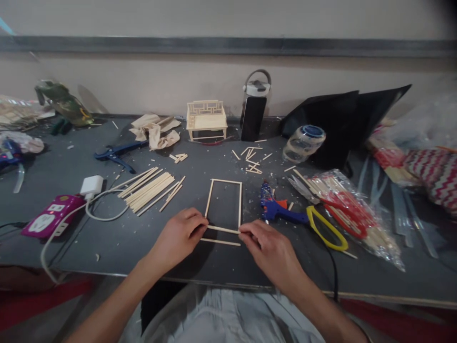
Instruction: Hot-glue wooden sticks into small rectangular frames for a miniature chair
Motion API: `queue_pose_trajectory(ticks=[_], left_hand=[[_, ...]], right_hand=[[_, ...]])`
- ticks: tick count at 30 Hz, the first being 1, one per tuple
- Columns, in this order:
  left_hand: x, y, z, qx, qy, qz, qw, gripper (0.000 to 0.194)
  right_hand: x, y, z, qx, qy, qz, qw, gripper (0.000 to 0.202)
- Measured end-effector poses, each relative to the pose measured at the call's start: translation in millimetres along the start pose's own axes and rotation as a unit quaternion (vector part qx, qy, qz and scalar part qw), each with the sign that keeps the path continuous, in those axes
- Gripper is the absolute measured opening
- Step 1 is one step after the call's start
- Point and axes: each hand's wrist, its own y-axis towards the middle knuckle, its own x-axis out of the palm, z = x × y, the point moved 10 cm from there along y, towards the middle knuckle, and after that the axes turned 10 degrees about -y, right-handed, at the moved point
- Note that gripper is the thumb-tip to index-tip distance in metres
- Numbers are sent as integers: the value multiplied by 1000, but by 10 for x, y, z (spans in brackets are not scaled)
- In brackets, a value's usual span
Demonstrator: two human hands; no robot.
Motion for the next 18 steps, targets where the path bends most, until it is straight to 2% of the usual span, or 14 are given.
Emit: queue_pose_trajectory(ticks=[13,18], left_hand=[[63,-13,64,-8,13,-13,1000,14],[70,1,44,-7,18,-22,1000,13]], right_hand=[[-76,-18,99,22,44,-12,999,13],[-10,22,-23,-27,-6,-8,1000,12]])
